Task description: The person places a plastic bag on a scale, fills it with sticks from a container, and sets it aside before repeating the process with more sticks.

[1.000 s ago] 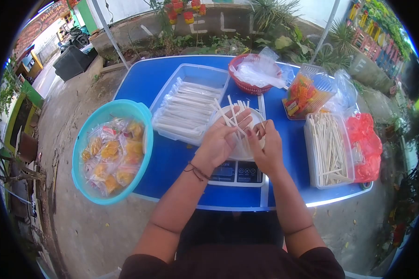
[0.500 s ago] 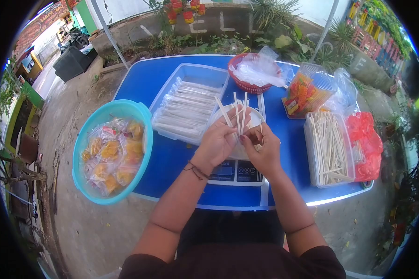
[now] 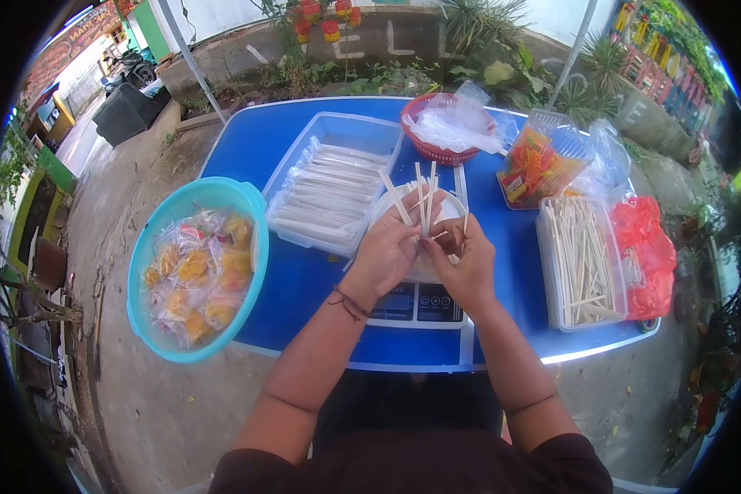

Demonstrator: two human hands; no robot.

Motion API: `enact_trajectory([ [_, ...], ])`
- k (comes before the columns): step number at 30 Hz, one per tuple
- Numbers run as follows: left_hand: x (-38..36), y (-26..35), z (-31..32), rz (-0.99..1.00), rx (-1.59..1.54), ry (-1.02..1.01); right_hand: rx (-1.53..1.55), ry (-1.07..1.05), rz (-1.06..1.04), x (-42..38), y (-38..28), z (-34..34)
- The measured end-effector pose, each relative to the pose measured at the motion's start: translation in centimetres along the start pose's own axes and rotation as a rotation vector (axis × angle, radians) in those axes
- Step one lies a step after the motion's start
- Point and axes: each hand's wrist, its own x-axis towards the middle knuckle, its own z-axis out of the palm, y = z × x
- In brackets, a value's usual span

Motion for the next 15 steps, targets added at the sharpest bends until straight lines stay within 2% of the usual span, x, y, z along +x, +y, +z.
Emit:
enact_trajectory([
  [4,-0.10,0.04,0.28,0.023,0.010,0.005,-0.030,0.000,-0.033,-0.07,0.06,0.09],
  [15,-0.17,-0.54,-0.17,0.004,0.044,0.016,0.044,-0.070,0.048,-0.21,-0.04,0.11],
])
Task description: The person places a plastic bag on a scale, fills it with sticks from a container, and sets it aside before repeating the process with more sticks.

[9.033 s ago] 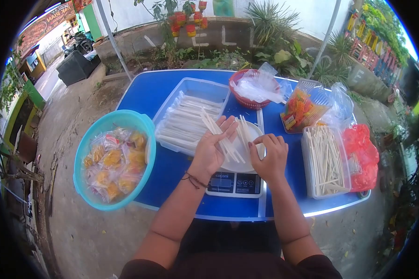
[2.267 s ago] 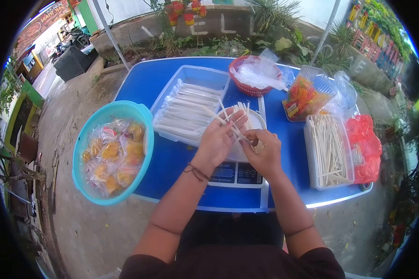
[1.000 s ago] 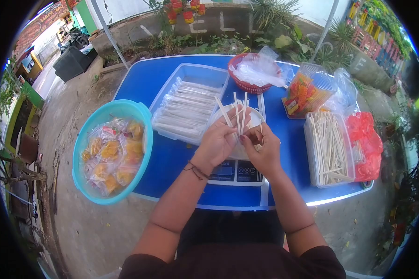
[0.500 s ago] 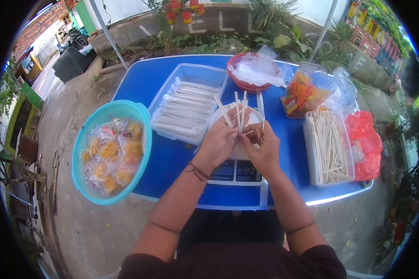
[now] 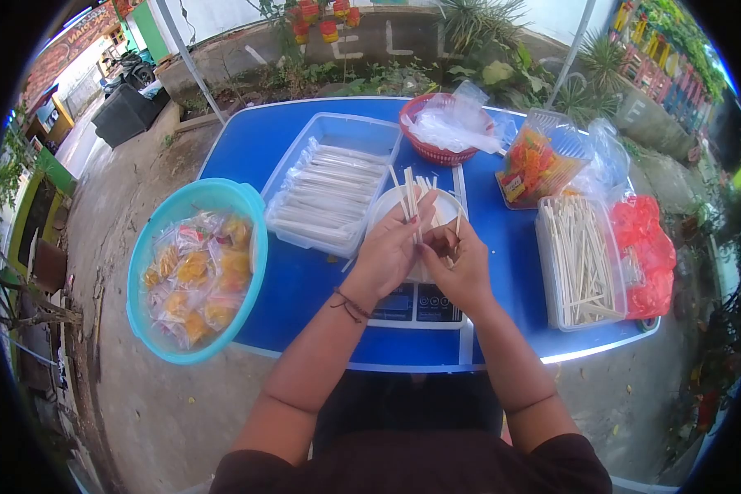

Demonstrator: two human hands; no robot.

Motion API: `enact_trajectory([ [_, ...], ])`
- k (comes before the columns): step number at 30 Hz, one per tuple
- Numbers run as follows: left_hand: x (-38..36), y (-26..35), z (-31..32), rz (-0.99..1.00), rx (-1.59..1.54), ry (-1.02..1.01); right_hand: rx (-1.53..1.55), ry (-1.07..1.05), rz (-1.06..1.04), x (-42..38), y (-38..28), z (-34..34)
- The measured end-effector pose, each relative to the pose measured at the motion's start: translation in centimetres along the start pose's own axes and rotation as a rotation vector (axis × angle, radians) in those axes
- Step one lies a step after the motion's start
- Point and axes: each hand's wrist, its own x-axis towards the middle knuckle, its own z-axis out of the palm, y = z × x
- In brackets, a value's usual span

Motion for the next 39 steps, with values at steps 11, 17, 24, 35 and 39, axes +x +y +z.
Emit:
enact_trajectory([
  [11,-0.1,-0.2,-0.2,-0.036,0.037,0.022,-0.048,-0.008,0.008,0.0,-0.3,-0.2],
  [17,0.1,-0.2,-0.6,-0.032,-0.014,0.019,0.048,0.019,0.030,0.2,-0.2,-0.2],
  [24,0.0,0.1,-0.2,-0.037,-0.027,0.031,-0.023,0.024,0.028,0.1,-0.9,-0.3],
  [35,0.0,0.0,-0.3,-0.037,-0.020,0.012,-0.049,0.060,0.004,0.2,-0.8,-0.3],
  [39,0.2,0.1,-0.8,0.069,-0.063,0.079,-0.075,0.137,-0.021,0.5,-0.4,-0.8],
])
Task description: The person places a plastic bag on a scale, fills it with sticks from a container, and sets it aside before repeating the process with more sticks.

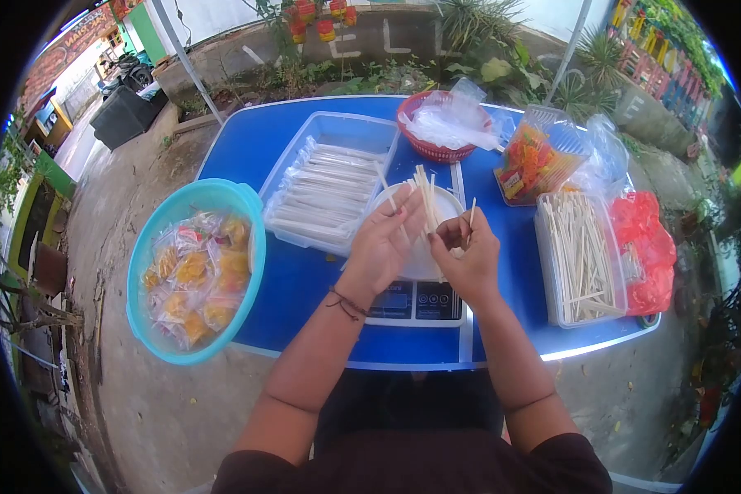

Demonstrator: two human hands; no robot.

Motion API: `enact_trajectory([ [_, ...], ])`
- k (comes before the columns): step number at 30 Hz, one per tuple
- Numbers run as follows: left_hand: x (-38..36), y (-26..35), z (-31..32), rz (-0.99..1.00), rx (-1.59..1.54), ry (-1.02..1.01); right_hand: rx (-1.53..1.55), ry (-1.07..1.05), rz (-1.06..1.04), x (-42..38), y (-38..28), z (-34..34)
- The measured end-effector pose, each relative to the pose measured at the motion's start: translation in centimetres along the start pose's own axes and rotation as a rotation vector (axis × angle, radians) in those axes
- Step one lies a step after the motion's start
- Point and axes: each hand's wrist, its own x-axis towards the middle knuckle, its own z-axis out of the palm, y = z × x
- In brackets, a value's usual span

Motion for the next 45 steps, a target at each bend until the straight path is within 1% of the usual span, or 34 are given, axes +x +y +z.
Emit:
enact_trajectory([
  [4,0.0,0.2,0.1,0.103,0.013,0.135,-0.100,0.064,-0.053,0.5,0.5,-0.2],
  [7,0.1,0.4,0.2,0.165,0.015,0.140,-0.321,0.117,-0.215,0.7,0.4,-0.4],
  [10,0.1,0.4,-0.2,0.118,-0.023,0.054,-0.161,0.085,-0.243,0.6,0.5,-0.1],
  [13,-0.1,0.4,0.3,0.044,0.056,-0.029,-0.167,-0.007,-0.231,0.0,0.0,0.2],
  [16,-0.6,0.1,1.0,0.012,0.191,-0.071,-0.185,-0.100,-0.200,-0.6,-1.0,0.3],
  [19,-0.8,-0.2,1.4,0.014,0.275,-0.168,-0.187,-0.085,-0.179,-0.6,0.2,0.3],
  [22,-0.7,-0.4,1.4,-0.004,0.353,-0.182,-0.076,-0.058,-0.179,-0.4,-0.6,-0.3],
  [23,-0.8,-0.5,1.7,-0.011,0.318,-0.177,-0.140,-0.066,-0.160,-0.2,-0.7,-0.8],
  [26,-1.3,-0.3,3.3,-0.006,0.431,-0.150,-0.183,-0.029,-0.132,0.2,-3.6,-3.4],
  [27,-1.5,-0.3,4.2,-0.012,0.511,-0.198,-0.125,0.041,-0.191,0.2,-3.6,-4.2],
  [30,-1.9,-1.8,6.1,-0.080,0.638,-0.337,-0.284,0.137,-0.205,-0.9,-3.9,-8.0],
  [34,-1.9,-5.3,8.8,-0.229,0.655,-0.531,-0.495,0.310,-0.071,-2.8,-3.9,-13.1],
  [35,-1.5,-6.4,9.6,-0.252,0.665,-0.564,-0.520,0.336,-0.010,-3.0,-4.0,-14.2],
  [37,-0.4,-8.9,10.7,-0.304,0.578,-0.611,-0.568,0.388,0.110,-3.3,-4.0,-16.4],
  [38,0.0,-10.0,11.0,-0.330,0.535,-0.632,-0.727,0.418,0.065,-3.6,-3.5,-17.5],
  [40,0.5,-11.8,11.5,-0.339,0.545,-0.652,-1.039,0.467,-0.033,-4.3,-2.3,-18.9],
  [41,0.5,-12.5,11.6,-0.344,0.543,-0.649,-1.055,0.458,-0.001,-4.8,-2.4,-19.4],
  [42,0.5,-12.9,11.7,-0.346,0.542,-0.643,-1.055,0.467,-0.023,-5.0,-2.6,-19.5],
  [45,-0.2,-12.9,11.6,-0.254,0.655,-0.626,-1.005,0.470,-0.080,-5.4,-3.3,-18.6],
])
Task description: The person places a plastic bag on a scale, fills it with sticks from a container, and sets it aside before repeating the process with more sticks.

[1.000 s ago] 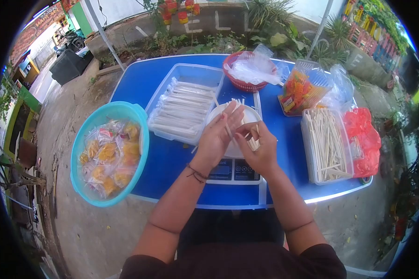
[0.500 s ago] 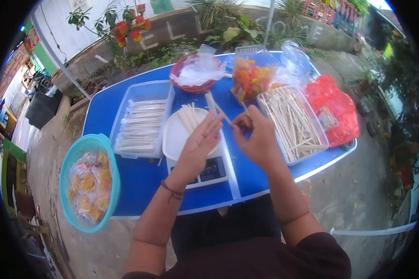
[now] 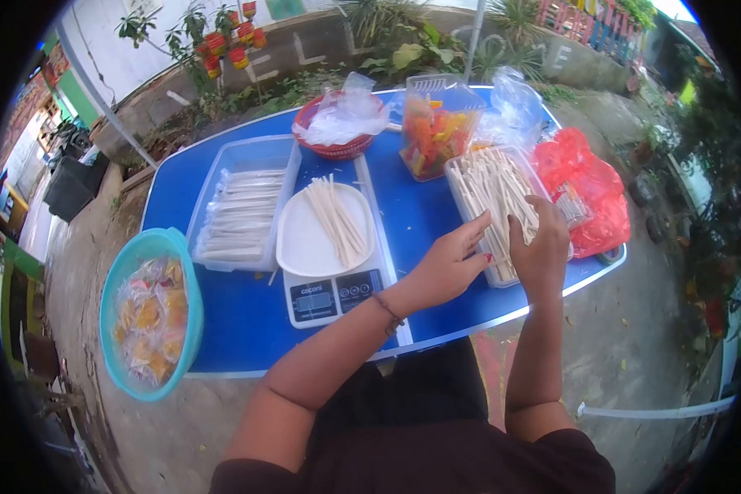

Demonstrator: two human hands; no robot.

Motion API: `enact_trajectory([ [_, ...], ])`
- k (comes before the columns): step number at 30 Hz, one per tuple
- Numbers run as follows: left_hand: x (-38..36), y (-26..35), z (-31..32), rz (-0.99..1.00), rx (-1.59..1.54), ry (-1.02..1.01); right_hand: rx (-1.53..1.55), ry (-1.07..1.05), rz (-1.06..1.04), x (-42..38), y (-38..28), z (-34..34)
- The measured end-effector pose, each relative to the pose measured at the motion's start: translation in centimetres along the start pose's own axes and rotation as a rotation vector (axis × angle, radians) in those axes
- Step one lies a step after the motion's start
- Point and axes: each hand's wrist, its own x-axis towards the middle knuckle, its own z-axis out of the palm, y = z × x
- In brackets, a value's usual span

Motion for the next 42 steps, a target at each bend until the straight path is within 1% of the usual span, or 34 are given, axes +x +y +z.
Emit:
enact_trajectory([
  [4,-1.8,0.7,-1.3,0.095,0.294,0.134,0.216,-0.048,-0.140,-0.2,-2.6,1.4],
  [8,-4.6,2.8,-3.2,0.181,0.487,0.301,0.385,-0.174,-0.218,-0.3,-5.3,4.4],
  [10,-5.9,2.9,-4.4,0.175,0.561,0.370,0.437,-0.216,-0.239,-0.3,-7.0,5.5],
  [13,-7.5,3.5,-6.0,0.183,0.681,0.460,0.466,-0.279,-0.323,0.0,-9.1,6.5],
  [14,-8.0,3.7,-6.6,0.182,0.744,0.478,0.479,-0.266,-0.365,0.0,-9.5,7.2],
  [16,-8.8,4.6,-7.5,0.173,0.883,0.516,0.482,-0.295,-0.400,0.0,-10.4,8.1],
  [19,-9.3,5.5,-9.4,0.228,1.122,0.525,0.466,-0.339,-0.438,0.8,-11.6,9.6],
  [21,-9.1,5.6,-11.1,0.216,1.208,0.566,0.436,-0.387,-0.441,1.9,-12.4,10.6],
  [23,-8.5,5.8,-12.9,0.225,1.323,0.612,0.397,-0.286,-0.520,3.5,-13.0,12.3],
  [24,-8.2,6.1,-13.6,0.183,1.344,0.628,0.377,-0.235,-0.556,4.4,-13.3,13.1],
  [27,-6.9,6.9,-15.0,0.136,1.446,0.721,0.330,-0.203,-0.552,6.7,-14.3,15.0],
  [28,-6.5,7.2,-15.5,0.075,1.449,0.710,0.322,-0.222,-0.566,7.3,-14.4,15.7],
  [30,-5.8,7.3,-16.5,0.077,1.477,0.720,0.307,-0.258,-0.595,8.3,-14.2,17.0],
  [34,-4.9,7.7,-17.5,0.031,1.502,0.690,0.279,-0.335,-0.567,9.3,-14.1,17.7],
  [36,-4.6,7.4,-18.1,0.078,1.494,0.711,0.312,-0.347,-0.550,9.7,-14.1,17.8],
  [37,-4.5,7.4,-18.1,0.102,1.490,0.721,0.341,-0.313,-0.556,9.8,-14.1,17.8],
  [40,-4.7,8.0,-17.9,0.090,1.546,0.707,0.420,-0.209,-0.578,9.6,-14.3,17.1],
  [42,-4.9,8.4,-18.0,0.276,1.506,0.749,0.471,-0.137,-0.601,9.3,-14.7,15.5],
])
